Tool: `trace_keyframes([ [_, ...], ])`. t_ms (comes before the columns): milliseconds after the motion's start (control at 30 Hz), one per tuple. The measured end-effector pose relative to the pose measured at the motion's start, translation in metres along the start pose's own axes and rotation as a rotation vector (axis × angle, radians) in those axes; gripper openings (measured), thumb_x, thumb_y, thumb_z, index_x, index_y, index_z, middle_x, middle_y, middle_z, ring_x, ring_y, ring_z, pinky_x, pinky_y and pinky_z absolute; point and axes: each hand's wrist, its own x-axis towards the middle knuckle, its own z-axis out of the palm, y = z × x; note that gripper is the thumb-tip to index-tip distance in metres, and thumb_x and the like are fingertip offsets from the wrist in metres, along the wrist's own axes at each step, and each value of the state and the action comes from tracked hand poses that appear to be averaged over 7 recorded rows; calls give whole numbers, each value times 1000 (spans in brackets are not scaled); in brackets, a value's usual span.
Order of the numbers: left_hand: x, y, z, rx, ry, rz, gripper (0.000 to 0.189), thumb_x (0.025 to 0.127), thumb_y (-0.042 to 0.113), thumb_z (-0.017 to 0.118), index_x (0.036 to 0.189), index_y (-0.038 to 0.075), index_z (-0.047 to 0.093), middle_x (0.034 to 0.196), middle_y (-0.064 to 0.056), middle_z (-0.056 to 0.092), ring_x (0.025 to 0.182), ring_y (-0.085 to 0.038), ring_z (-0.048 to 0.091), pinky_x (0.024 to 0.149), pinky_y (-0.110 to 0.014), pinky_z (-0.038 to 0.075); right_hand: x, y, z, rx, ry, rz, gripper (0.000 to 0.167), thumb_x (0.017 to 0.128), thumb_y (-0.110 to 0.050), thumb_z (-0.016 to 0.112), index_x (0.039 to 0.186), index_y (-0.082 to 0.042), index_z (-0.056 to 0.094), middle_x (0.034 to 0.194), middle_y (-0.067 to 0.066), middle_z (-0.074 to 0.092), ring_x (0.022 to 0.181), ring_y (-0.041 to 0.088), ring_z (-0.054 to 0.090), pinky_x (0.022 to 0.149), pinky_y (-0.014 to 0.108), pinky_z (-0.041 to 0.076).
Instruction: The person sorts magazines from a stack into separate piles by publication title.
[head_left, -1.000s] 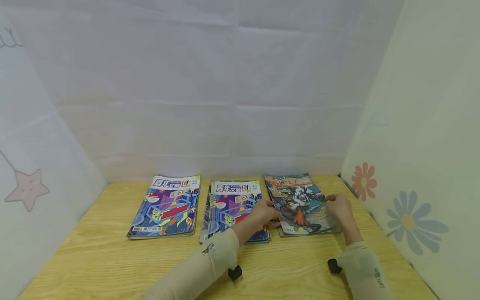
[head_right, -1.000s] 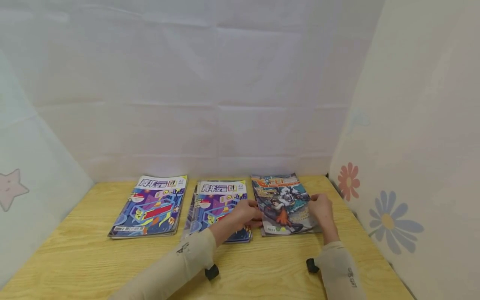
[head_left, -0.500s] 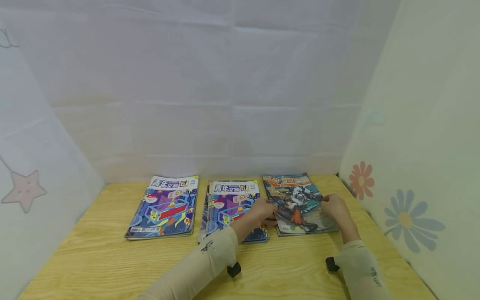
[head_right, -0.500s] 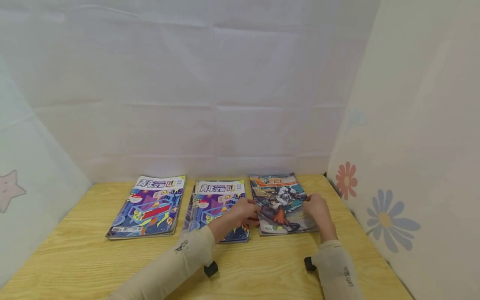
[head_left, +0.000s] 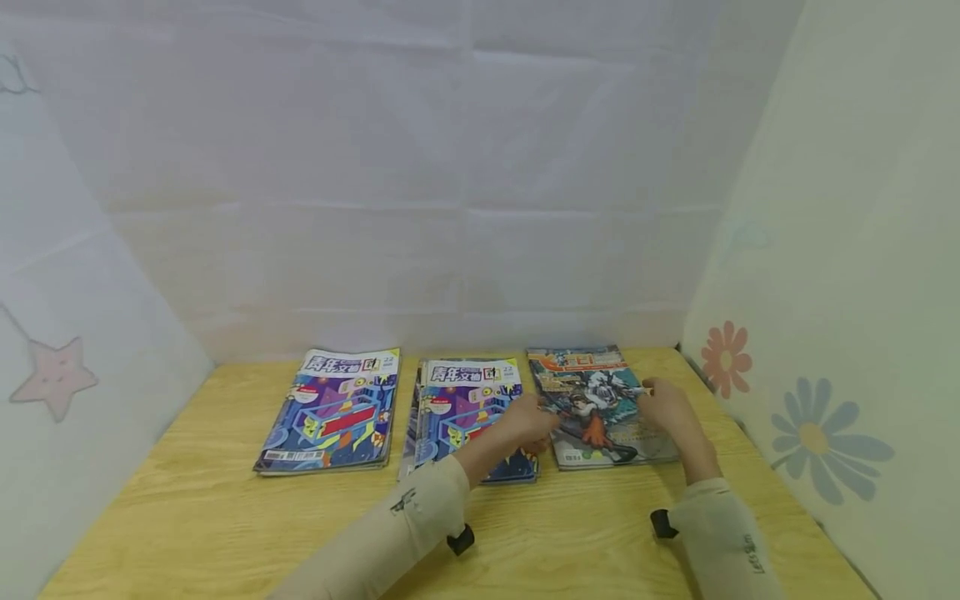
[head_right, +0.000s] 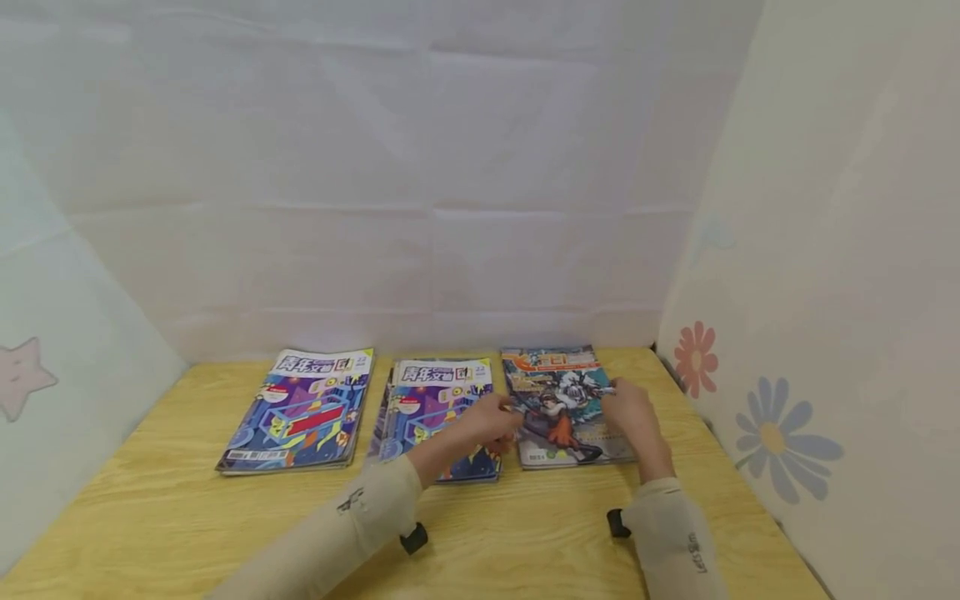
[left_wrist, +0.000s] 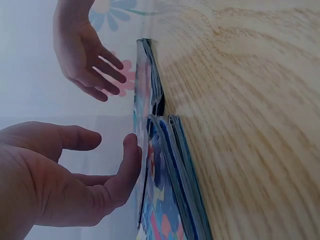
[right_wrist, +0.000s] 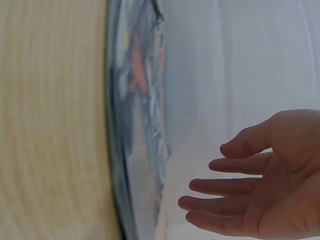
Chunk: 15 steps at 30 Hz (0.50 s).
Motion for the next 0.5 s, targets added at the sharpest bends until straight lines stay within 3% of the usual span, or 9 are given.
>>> trace_keyframes([
  [67, -5, -2, -5, 19, -4, 47, 60, 100, 19, 64, 153, 2, 42, 93, -7, 59, 60, -15, 52, 61, -38, 51, -3, -7, -3, 26, 8, -31, 55, 96, -9, 40, 144, 17, 39, 138, 42, 44, 102, 44, 59, 73, 47, 52],
  [133, -11, -4, -12, 52, 7, 97, 56, 100, 21, 65, 150, 4, 48, 114, -11, 64, 85, -22, 63, 75, -43, 55, -6, -15, -6, 66, 9, -46, 54, 97, -9, 40, 146, 15, 39, 138, 42, 46, 89, 40, 61, 62, 42, 50],
  [167, -14, -5, -15, 52, 11, 116, 54, 100, 21, 65, 149, 5, 50, 125, -13, 62, 98, -26, 64, 82, -46, 55, -8, -18, -7, 69, 16, -53, 53, 98, -9, 41, 146, 15, 39, 136, 41, 47, 89, 40, 61, 62, 40, 49],
  [267, -22, -9, -24, 61, 29, 168, 48, 100, 20, 65, 145, 8, 55, 134, -15, 59, 114, -30, 60, 85, -44, 52, -13, -30, -8, 66, 48, -73, 50, 99, -8, 43, 144, 13, 44, 131, 38, 54, 91, 38, 62, 62, 37, 50],
  [400, -30, -13, -36, 37, 64, 209, 46, 98, 14, 62, 143, 7, 58, 129, -16, 59, 86, -22, 57, 63, -35, 45, -16, -42, -4, 100, 100, -89, 49, 96, -7, 47, 142, 11, 49, 125, 33, 59, 80, 31, 63, 57, 35, 50],
  [500, -34, -18, -45, 37, 96, 231, 44, 98, 13, 60, 142, 8, 59, 128, -14, 59, 80, -21, 55, 57, -33, 41, -15, -50, 6, 135, 146, -113, 46, 96, -6, 48, 139, 10, 53, 122, 30, 62, 75, 28, 61, 55, 33, 49],
])
